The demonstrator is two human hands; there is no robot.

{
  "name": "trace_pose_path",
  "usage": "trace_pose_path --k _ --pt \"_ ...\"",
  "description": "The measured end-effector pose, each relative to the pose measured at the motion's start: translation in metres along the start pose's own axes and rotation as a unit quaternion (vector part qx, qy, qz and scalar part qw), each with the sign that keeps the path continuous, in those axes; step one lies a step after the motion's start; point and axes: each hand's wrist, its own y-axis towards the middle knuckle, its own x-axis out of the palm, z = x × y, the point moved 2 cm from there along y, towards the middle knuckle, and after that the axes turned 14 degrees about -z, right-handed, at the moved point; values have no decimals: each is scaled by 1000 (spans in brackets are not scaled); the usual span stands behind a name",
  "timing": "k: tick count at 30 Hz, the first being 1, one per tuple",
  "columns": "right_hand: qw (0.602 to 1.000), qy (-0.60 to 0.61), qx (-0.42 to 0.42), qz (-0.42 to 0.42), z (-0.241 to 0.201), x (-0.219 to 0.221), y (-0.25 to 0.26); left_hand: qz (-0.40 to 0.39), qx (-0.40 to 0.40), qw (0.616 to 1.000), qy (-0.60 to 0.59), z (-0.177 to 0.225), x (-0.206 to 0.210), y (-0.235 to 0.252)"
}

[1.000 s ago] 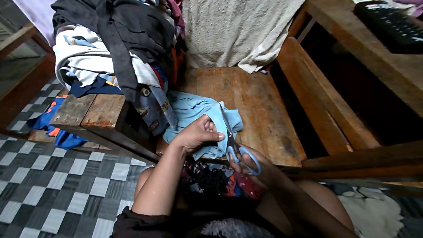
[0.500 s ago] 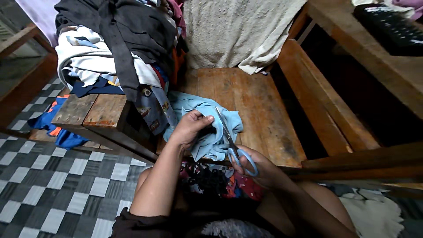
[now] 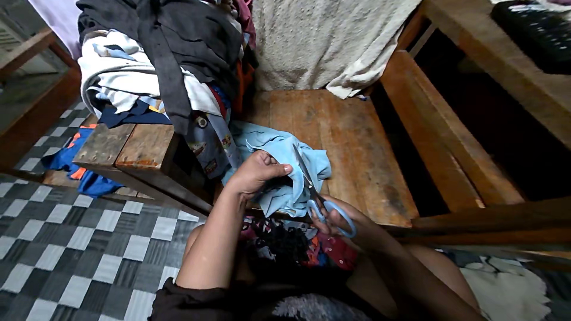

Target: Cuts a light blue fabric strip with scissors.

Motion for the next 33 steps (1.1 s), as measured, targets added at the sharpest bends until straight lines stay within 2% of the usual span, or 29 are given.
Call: trace_pose_path --k 6,15,20,27,33 --pt "1000 0 13 11 -2 2 -1 -40 6 999 6 -1 -5 0" --pt "999 18 38 30 -4 8 -3 -7 -19 1000 -3 1 -1 -3" --pt "1000 12 10 6 -1 6 0 -55 -49 997 12 -1 4 -3" --pt "1000 5 25 12 -4 6 -1 -67 -53 996 19 -1 2 -2" --pt "998 45 36 16 -5 8 -2 -59 -51 997 20 0 3 -3"
